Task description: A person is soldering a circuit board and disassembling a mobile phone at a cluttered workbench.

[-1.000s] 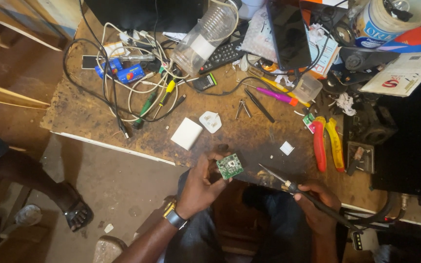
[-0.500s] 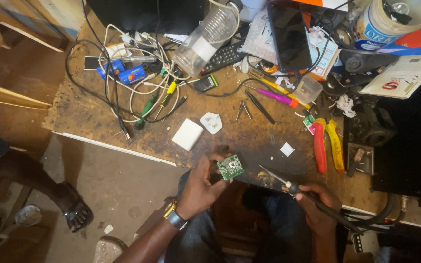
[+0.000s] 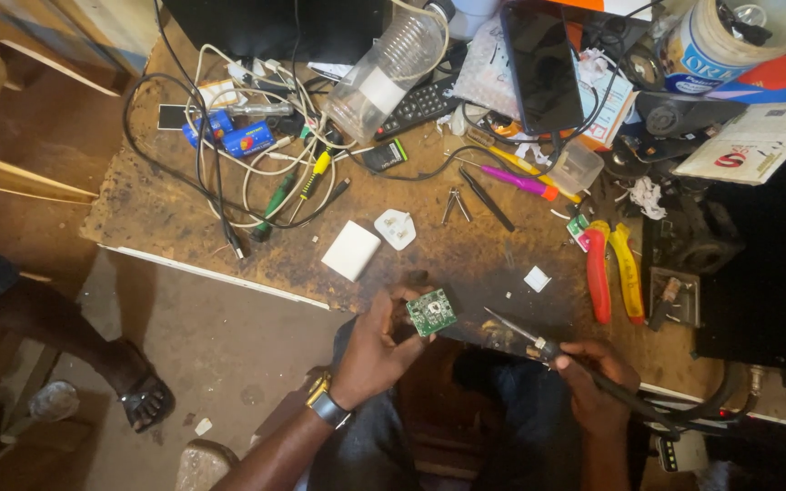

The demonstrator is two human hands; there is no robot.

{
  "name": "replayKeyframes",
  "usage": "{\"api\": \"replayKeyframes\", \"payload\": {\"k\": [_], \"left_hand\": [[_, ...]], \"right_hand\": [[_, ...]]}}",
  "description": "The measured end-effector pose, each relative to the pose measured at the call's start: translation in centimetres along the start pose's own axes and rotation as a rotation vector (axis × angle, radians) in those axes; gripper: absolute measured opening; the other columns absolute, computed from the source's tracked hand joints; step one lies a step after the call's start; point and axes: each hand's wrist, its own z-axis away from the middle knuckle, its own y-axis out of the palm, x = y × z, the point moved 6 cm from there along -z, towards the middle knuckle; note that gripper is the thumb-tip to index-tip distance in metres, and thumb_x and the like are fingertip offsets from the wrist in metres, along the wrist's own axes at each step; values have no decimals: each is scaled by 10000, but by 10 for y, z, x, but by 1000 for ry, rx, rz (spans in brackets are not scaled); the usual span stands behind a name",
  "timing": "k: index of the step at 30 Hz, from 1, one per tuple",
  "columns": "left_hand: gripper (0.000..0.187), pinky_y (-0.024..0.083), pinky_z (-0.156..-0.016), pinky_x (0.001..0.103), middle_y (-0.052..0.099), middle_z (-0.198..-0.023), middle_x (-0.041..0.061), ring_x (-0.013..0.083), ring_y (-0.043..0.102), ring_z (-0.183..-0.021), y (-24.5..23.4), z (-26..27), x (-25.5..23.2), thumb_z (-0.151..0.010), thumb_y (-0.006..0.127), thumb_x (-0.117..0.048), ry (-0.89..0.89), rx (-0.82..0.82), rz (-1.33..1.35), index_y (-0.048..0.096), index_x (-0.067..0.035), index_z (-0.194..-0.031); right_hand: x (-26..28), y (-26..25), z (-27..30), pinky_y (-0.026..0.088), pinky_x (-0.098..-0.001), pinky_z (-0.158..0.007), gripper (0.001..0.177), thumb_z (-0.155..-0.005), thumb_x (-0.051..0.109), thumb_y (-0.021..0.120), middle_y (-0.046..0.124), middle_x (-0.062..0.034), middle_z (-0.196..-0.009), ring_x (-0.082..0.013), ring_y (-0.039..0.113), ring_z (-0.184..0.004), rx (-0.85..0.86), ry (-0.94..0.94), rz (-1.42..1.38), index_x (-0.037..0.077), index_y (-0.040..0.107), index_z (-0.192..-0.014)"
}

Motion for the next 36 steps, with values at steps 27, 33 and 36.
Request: {"api": "replayKeyframes", "payload": {"k": [27,33,36], "left_hand": [[428,593,-829,370,792,-1179,43,216,783,-1079,-1,0,-2,-876,832,-165,50,-13,-37,604,-181,-1239],[454,590,-986,302,806,-1246,86,157,761,-1131,12,6,22,-809,873,-81,23,-58,69,641,-105,-1198],[520,618,-982,309,747,-1380,173,207,744,-1224,16,4,34,-804,848,19,44,-47,182,563,-78,-1227]], "right_hand": [[-21,-5,0,522,-285,-773,244,-860,303,796,754,-44,-921,-159,701,-819,-38,5,36,118,783,-1018],[-35,9,7,534,-279,-742,214,-787,276,801,759,21,-869,-123,696,-790,-67,226,-21,166,774,-968],[-2,8,11,512,-289,-661,245,-812,320,790,718,4,-789,-128,658,-709,-136,195,-106,129,739,-958]]}}
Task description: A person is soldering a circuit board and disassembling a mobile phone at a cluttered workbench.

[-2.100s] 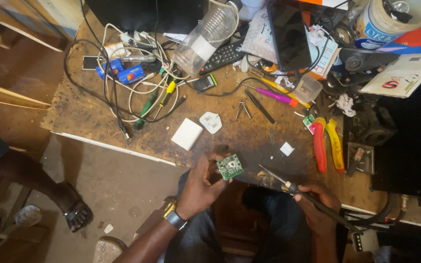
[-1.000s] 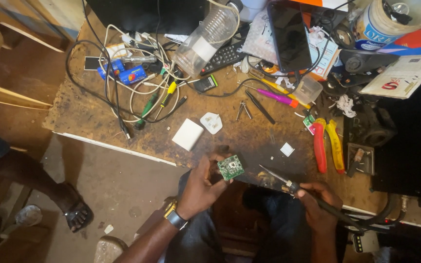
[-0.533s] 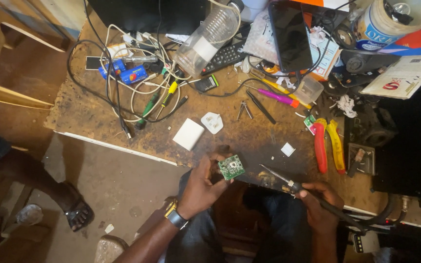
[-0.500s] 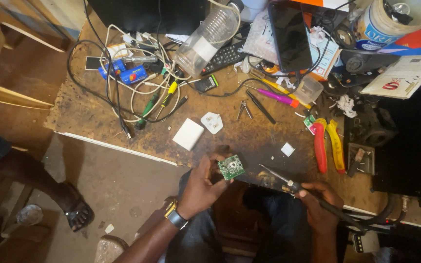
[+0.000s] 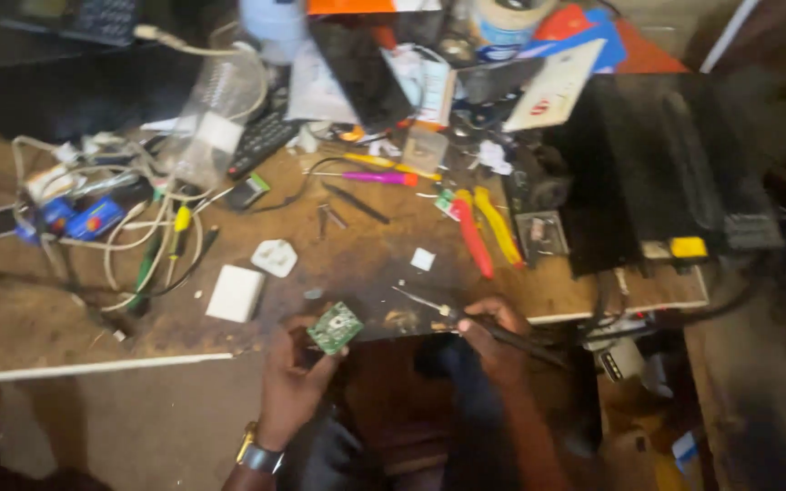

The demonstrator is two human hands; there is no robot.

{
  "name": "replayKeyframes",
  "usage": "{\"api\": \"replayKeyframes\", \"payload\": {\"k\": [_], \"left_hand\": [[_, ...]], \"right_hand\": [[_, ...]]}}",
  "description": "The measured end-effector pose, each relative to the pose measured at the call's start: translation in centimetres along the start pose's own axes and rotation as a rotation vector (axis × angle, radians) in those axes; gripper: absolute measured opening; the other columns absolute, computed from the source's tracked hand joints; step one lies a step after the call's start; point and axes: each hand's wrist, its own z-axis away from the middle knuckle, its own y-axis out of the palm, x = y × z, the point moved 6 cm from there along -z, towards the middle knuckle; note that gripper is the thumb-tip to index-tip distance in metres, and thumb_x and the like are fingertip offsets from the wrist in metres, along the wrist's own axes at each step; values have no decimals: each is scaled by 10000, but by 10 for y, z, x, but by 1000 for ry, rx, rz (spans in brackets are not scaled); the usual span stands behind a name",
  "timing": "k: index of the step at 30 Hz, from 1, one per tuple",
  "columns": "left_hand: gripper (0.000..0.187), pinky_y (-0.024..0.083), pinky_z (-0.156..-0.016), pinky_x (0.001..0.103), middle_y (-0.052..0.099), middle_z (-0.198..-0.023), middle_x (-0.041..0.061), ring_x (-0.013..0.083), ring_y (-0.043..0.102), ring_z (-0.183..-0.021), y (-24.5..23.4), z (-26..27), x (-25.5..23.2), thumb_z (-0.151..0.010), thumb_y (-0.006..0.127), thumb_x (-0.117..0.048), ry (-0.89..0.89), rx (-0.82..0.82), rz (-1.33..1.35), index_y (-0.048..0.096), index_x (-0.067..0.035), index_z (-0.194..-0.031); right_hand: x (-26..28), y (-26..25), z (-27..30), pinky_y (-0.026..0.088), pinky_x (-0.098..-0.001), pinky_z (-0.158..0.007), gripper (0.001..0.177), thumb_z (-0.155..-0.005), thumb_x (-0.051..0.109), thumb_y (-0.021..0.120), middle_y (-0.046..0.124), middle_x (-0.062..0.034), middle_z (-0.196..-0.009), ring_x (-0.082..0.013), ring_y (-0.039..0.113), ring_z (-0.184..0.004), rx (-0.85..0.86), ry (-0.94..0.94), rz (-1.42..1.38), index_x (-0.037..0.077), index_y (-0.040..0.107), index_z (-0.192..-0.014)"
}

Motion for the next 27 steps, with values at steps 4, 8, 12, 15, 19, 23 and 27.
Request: {"api": "replayKeyframes", "payload": {"k": [4,8,12,15,19,23,27], "left_hand": [[512,646,-941,317,760,-1307,150,224,771,-1178,-2,-1,-15,-795,875,-73,-32,-13,-127,597,-78,-1225],[516,647,-951,339,749,-1306,155,253,761,-1189,-1,0,-18,-804,870,-76,10,-8,-137,596,-66,-1242],[436,643,-906,330,698,-1452,158,231,724,-1254,7,-1,-27,-842,824,-76,52,17,-94,617,-117,-1223],[432,622,-748,294,738,-1320,49,189,773,-935,1,2,-6,-835,810,-95,-21,-35,-194,660,-136,-1238],[448,648,-772,302,631,-1300,71,198,728,-1023,3,2,-19,-841,817,-117,114,-59,-312,651,-147,-1256],[472,619,-679,289,659,-1235,65,184,734,-850,8,0,-21,-842,803,-3,131,-42,-286,634,-127,-1265],[479,589,-728,320,725,-986,12,150,699,-838,11,-3,-14,-867,750,-71,90,-48,-405,689,-180,-1329]], "right_hand": [[22,-8,22,506,-303,-713,293,-794,354,800,749,0,-831,-141,662,-747,-85,51,38,131,799,-985],[13,-16,44,583,-320,-798,249,-782,186,827,791,-102,-956,-198,753,-839,-219,-61,-227,69,756,-990],[-3,-23,56,500,-267,-658,308,-702,68,804,659,-32,-736,-129,624,-666,-377,58,-588,122,625,-947],[14,-24,63,549,-300,-813,334,-764,49,764,705,-90,-1082,-180,692,-790,-351,20,-681,89,573,-1035],[24,-19,59,536,-327,-693,276,-868,46,764,647,-149,-935,-224,636,-701,-170,-122,-919,89,587,-1074],[40,-19,59,495,-350,-712,254,-888,34,732,593,-115,-731,-222,598,-683,-110,-127,-993,95,603,-1098],[19,-16,64,479,-349,-721,375,-921,130,782,657,-169,-983,-257,611,-822,-63,-2,-1053,107,642,-1268]]}}
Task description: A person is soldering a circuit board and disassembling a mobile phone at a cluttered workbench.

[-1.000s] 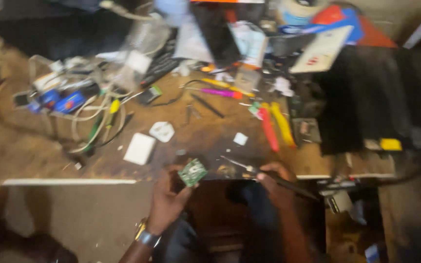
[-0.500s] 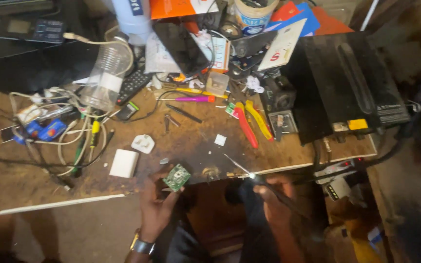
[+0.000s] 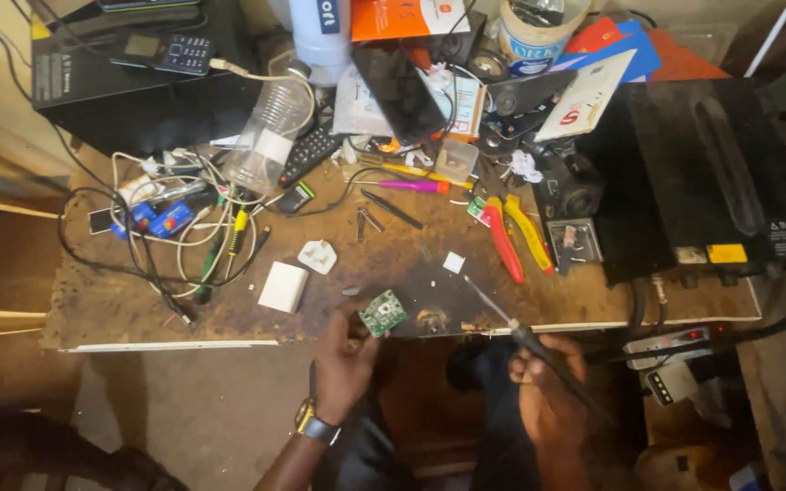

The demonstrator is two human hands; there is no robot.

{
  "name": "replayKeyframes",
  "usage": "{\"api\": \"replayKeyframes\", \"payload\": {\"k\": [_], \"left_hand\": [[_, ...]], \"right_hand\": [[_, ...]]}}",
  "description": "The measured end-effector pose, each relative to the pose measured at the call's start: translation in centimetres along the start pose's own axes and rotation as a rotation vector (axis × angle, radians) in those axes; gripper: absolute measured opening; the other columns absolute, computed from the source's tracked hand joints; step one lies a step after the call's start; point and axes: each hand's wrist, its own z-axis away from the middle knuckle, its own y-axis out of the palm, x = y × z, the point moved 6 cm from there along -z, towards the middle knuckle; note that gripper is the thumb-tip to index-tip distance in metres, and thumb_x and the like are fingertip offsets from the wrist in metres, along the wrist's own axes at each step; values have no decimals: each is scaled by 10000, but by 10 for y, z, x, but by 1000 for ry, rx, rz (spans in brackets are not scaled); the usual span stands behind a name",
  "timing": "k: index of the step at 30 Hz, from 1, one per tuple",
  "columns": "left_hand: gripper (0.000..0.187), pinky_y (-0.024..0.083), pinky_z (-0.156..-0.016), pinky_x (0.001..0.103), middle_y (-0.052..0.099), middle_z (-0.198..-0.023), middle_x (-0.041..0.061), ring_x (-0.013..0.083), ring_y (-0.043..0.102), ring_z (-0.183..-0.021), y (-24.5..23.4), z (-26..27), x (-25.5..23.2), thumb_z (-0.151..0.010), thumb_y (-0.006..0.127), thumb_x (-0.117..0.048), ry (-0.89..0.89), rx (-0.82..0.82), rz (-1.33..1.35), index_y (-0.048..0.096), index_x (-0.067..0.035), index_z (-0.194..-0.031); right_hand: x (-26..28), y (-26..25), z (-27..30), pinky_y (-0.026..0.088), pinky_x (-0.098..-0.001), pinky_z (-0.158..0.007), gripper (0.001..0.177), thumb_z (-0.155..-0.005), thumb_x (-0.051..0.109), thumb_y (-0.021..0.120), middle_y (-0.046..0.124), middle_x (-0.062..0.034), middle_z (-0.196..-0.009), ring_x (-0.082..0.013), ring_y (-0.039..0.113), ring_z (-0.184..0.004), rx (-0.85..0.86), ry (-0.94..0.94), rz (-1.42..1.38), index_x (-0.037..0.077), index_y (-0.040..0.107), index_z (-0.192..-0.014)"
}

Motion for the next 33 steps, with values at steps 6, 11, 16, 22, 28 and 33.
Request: {"api": "replayKeyframes", "payload": {"k": [6,11,16,22,28,33], "left_hand": [[482,582,-604,357,759,-972,79,226,732,-798,4,-14,-36,-850,729,-2,38,30,-43,642,-139,-1303],[466,483,-568,375,663,-892,70,225,606,-716,11,-22,-8,-875,700,22,85,-10,-192,614,-121,-1310],[540,519,-675,419,660,-883,54,252,655,-777,10,-20,-14,-862,722,-5,134,-15,-211,603,-137,-1372],[650,540,-822,513,703,-1261,220,391,650,-1040,17,-14,-12,-886,798,-57,279,2,-321,516,-41,-1472],[633,547,-985,498,689,-1344,190,382,640,-1189,12,-11,-26,-910,840,-126,413,-9,-308,554,-29,-1467],[574,540,-971,506,672,-1348,192,382,626,-1178,12,-10,-25,-951,770,-112,386,7,-288,551,-26,-1474]], "right_hand": [[2,2,0,477,-391,-713,416,-1059,297,698,729,-271,-1093,-320,636,-911,101,109,-164,33,651,-1377],[12,4,-3,484,-402,-701,333,-1083,269,646,730,-263,-1055,-300,667,-956,142,97,-185,10,645,-1292],[28,1,-18,534,-390,-669,310,-1041,241,732,749,-254,-974,-322,701,-873,165,126,-172,-14,666,-1205],[70,-4,-41,583,-358,-694,322,-993,262,730,740,-223,-1009,-325,766,-878,-2,-15,308,33,650,-1206],[81,-2,-30,577,-367,-700,275,-976,218,730,705,-135,-1096,-315,764,-900,-108,-112,308,67,654,-1194],[41,17,-16,479,-372,-699,256,-1083,180,671,812,-197,-1147,-283,790,-1005,122,64,-294,34,709,-1290]]}}
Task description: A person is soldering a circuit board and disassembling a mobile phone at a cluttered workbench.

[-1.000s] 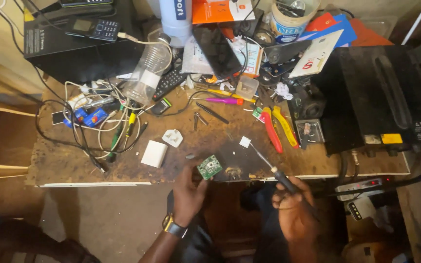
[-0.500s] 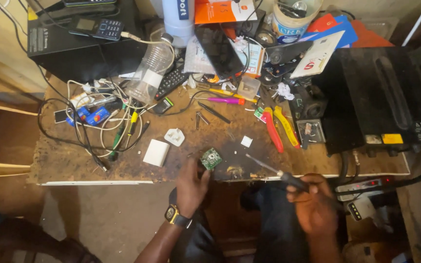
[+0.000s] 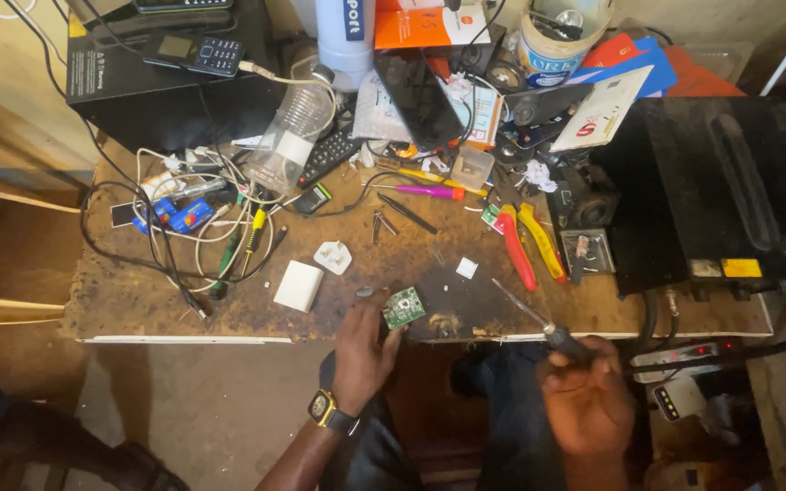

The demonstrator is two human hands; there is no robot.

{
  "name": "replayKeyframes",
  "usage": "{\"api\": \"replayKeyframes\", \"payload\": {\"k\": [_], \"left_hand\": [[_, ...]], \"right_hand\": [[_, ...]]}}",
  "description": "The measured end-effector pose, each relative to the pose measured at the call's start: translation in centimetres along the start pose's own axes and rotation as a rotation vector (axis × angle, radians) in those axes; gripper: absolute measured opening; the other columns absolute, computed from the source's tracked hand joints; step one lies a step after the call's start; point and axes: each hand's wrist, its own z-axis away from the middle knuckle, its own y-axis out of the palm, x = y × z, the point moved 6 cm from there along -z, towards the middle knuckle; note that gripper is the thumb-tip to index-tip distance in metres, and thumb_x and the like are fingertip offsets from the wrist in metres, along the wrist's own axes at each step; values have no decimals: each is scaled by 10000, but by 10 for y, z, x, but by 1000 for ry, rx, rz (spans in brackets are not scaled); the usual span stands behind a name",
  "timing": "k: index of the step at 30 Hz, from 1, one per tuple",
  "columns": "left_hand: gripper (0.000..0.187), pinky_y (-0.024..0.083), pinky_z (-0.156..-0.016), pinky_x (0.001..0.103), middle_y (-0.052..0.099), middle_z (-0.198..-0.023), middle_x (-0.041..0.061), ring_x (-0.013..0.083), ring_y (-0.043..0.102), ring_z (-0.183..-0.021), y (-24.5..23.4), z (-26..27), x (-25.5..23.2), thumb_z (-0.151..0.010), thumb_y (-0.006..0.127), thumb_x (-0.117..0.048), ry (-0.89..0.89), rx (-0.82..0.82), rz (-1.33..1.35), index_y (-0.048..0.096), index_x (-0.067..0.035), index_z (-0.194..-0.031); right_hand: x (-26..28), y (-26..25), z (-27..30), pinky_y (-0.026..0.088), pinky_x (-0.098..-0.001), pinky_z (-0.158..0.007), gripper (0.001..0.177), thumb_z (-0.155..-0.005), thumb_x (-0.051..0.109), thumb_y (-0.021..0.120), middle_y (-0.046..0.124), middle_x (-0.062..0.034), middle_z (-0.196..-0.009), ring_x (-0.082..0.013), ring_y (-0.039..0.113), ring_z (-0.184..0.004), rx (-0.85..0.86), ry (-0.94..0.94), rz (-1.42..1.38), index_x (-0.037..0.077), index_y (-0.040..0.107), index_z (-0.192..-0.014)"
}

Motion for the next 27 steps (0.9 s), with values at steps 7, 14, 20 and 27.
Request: {"api": "replayKeyframes", "payload": {"k": [7,14,20,27], "left_hand": [[486,604,-977,495,655,-1428,237,416,676,-1247,-7,-11,7,-988,727,-94,-135,-48,78,570,-30,-1444],[503,563,-1045,507,658,-1418,218,409,651,-1289,-11,-11,1,-931,741,-11,-89,-74,43,592,-17,-1411],[516,576,-1013,500,656,-1413,225,412,646,-1297,-11,-10,5,-938,737,-17,-88,-76,88,573,-18,-1428],[508,603,-746,391,675,-1394,185,258,685,-854,-15,-13,1,-911,775,-7,-111,-52,119,594,-31,-1386]], "right_hand": [[-35,22,16,463,-348,-698,255,-1105,180,639,810,-165,-1119,-246,733,-1004,36,56,-99,26,691,-1302],[-38,30,35,487,-404,-726,298,-1056,125,674,742,-352,-1194,-302,643,-746,96,-91,202,55,693,-1345],[-40,41,38,495,-385,-721,346,-993,30,648,745,-341,-1169,-273,629,-731,88,-109,244,57,722,-1330],[-42,34,39,476,-382,-687,359,-953,9,719,756,-347,-1170,-340,703,-869,71,-79,196,80,752,-1303]]}}
